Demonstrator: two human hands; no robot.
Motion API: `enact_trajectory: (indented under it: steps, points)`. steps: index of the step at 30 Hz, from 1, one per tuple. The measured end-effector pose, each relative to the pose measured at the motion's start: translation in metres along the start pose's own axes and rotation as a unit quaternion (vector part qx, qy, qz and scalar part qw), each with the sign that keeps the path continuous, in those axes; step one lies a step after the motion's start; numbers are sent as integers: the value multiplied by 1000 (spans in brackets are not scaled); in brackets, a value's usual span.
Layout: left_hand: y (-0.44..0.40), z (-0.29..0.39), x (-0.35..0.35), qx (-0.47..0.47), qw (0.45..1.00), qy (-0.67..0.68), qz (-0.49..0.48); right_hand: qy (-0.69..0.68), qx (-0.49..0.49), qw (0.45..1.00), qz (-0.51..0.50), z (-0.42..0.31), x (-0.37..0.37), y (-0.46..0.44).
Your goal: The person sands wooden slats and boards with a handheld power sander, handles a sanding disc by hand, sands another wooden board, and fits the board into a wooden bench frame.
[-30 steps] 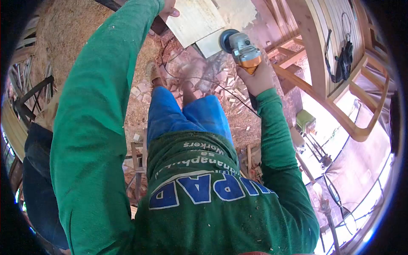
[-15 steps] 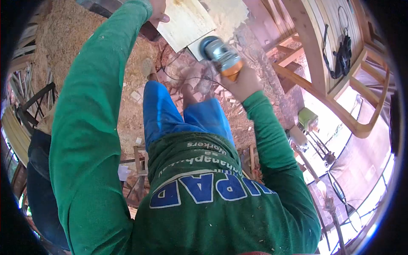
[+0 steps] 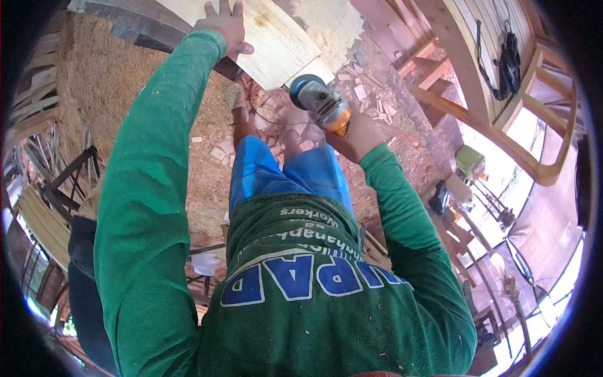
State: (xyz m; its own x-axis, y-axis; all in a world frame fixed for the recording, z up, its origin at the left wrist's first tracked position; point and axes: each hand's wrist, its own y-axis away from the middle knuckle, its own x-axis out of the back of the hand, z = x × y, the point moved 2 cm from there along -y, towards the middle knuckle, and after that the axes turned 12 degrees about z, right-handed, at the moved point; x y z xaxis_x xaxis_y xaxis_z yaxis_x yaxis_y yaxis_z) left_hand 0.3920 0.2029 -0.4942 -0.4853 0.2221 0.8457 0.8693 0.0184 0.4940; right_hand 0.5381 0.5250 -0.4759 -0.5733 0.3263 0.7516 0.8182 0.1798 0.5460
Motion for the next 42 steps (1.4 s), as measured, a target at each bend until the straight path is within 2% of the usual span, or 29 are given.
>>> enact_trajectory:
  steps: [3, 7, 8, 11, 12, 15, 17, 19, 22, 23, 25, 26, 29, 30, 31, 32, 33, 34, 37, 39, 42]
  points:
    - [-3, 1, -5, 9, 1000, -7, 3, 22, -24, 999, 39, -2, 10, -7]
    - [-7, -5, -11, 3, 1000, 26, 9, -117, -55, 979, 155, 16, 22, -14]
    - [-9, -4, -10, 3, 1000, 19, 4, -99, -75, 986, 110, 18, 18, -12]
    - [-9, -6, -8, 0, 1000, 18, -3, -6, -55, 996, 70, 33, -38, -3]
    - [-9, -5, -7, -1, 1000, 14, -8, -2, -77, 996, 38, -14, -5, 15]
    - [-8, -3, -3, 0, 1000, 11, -23, 24, -89, 995, 40, 9, -13, 10]
    - [-10, -2, -6, 2, 1000, 11, -16, -83, -110, 975, 172, 23, -9, 1]
    - [-12, -2, -10, 0, 1000, 15, -14, -89, -109, 964, 227, 15, 10, -4]
    - [-13, -1, -10, 0, 1000, 7, -15, -56, -159, 981, 97, 6, -7, 6]
    - [-12, -1, -9, 2, 1000, 4, -16, -79, -96, 989, 83, -3, -15, 21]
    - [-12, 0, -10, 8, 1000, 7, -19, -81, -111, 989, 55, -33, -12, 34]
    - [-13, 2, -11, 13, 1000, 3, -21, -72, -136, 984, 95, -34, -13, 36]
    - [-13, 5, -8, 26, 999, -18, -37, -171, -162, 967, 101, 1, 9, 23]
    - [-15, 9, -10, 25, 998, -39, -35, -214, -155, 939, 218, 17, 6, 26]
    - [-21, 14, -8, 23, 998, -58, -29, -236, -150, 927, 249, 32, 1, 33]
    - [-9, 25, 17, -75, 995, -67, -19, -255, -143, 914, 281, 49, -2, 40]
    - [6, 41, 35, -194, 974, -92, 72, -272, -134, 901, 311, 62, -1, 47]
    - [12, 61, 48, -266, 960, -54, 62, -374, -153, 858, 317, 65, -2, 65]
    - [24, 134, 46, -442, 897, 27, 16, -312, -249, 850, 345, 79, -14, 121]
    - [21, 175, 40, -481, 870, -112, -4, -336, -299, 831, 327, 71, -10, 155]
    - [6, 193, 34, -476, 865, -151, -52, -300, -315, 830, 350, 91, -40, 198]
